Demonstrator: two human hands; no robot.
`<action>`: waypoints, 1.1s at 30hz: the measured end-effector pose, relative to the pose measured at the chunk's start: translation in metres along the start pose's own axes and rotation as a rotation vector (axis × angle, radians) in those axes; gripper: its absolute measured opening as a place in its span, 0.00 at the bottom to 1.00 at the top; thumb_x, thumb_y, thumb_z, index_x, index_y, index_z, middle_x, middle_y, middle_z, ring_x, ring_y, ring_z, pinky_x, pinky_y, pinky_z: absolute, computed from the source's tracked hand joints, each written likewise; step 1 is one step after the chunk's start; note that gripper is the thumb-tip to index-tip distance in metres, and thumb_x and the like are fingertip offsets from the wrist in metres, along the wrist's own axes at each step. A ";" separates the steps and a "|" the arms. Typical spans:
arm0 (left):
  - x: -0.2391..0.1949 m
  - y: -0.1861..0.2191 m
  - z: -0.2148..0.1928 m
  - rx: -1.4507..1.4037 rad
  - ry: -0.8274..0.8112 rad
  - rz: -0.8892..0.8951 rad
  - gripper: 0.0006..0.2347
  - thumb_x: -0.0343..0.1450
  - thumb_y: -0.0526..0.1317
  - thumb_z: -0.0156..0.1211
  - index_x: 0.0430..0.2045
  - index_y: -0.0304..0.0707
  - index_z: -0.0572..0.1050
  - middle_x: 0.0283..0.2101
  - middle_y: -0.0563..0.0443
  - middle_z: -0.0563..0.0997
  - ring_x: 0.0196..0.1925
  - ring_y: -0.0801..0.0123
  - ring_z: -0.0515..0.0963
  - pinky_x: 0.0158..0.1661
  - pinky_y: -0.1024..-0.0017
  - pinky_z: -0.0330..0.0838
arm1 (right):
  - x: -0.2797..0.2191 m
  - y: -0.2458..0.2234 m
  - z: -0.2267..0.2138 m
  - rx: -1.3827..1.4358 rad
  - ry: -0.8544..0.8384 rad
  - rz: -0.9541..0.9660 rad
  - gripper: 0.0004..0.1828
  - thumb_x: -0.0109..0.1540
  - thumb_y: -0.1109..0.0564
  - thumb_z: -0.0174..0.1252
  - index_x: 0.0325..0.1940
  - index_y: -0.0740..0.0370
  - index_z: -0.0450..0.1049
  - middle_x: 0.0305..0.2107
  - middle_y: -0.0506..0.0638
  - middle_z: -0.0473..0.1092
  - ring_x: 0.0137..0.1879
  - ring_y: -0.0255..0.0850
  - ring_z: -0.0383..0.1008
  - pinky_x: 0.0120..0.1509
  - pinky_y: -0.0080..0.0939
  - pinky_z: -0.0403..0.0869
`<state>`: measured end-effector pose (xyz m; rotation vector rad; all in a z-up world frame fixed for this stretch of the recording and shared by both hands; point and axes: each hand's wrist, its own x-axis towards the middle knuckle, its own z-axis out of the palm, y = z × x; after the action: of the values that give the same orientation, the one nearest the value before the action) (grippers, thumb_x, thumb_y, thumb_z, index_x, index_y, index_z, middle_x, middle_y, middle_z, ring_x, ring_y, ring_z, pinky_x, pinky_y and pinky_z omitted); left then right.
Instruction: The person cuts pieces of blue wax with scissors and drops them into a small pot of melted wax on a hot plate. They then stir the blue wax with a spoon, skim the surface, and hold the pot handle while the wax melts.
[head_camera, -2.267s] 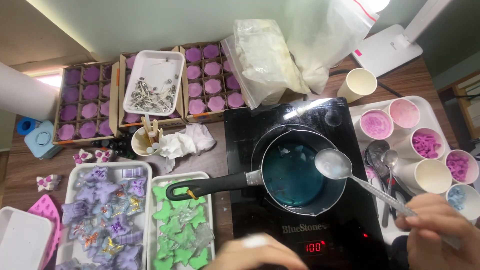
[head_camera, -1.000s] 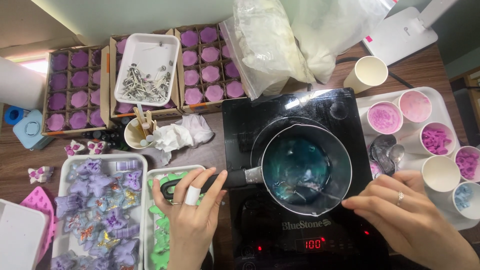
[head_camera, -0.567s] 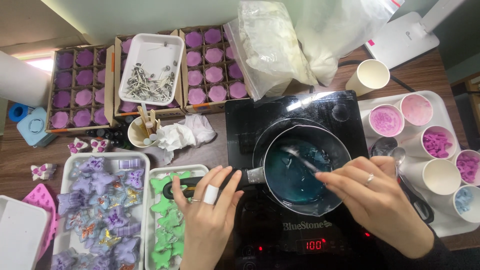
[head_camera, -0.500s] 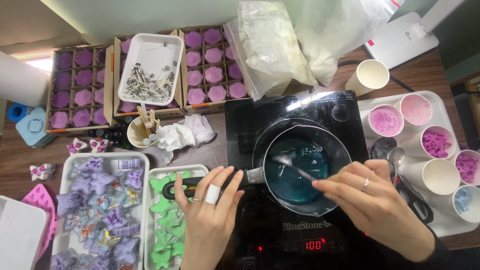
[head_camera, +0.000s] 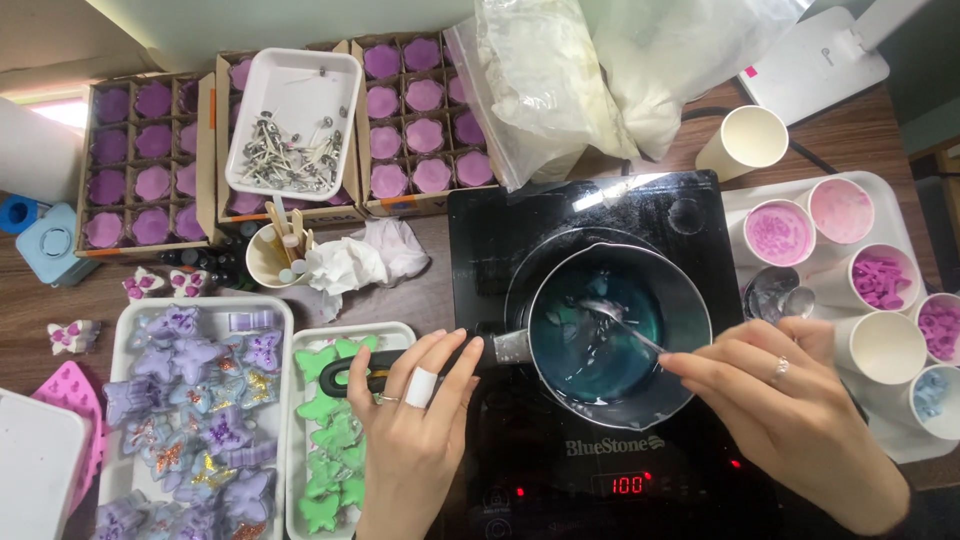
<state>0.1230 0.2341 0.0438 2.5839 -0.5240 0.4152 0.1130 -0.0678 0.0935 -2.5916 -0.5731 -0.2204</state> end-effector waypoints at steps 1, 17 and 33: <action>0.000 0.000 0.000 0.000 -0.003 -0.001 0.18 0.66 0.35 0.67 0.51 0.42 0.78 0.53 0.57 0.79 0.59 0.69 0.76 0.68 0.46 0.45 | -0.006 0.005 0.005 0.002 -0.001 0.002 0.17 0.53 0.61 0.63 0.46 0.59 0.80 0.28 0.42 0.76 0.37 0.34 0.74 0.43 0.38 0.65; -0.001 -0.001 0.000 0.018 -0.017 0.003 0.17 0.68 0.37 0.66 0.51 0.42 0.79 0.54 0.57 0.79 0.60 0.69 0.75 0.69 0.50 0.45 | -0.044 0.017 -0.004 0.173 -0.165 -0.051 0.09 0.59 0.53 0.63 0.44 0.46 0.81 0.29 0.31 0.75 0.41 0.24 0.74 0.53 0.35 0.59; -0.001 -0.002 -0.003 0.032 -0.023 0.019 0.16 0.68 0.37 0.68 0.51 0.43 0.78 0.55 0.57 0.79 0.59 0.69 0.76 0.68 0.52 0.48 | -0.025 0.029 0.000 0.001 0.116 0.124 0.11 0.58 0.61 0.67 0.44 0.59 0.80 0.32 0.47 0.78 0.39 0.35 0.77 0.43 0.36 0.68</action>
<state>0.1227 0.2370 0.0453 2.6187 -0.5542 0.4042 0.1034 -0.1003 0.0755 -2.5826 -0.3696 -0.3259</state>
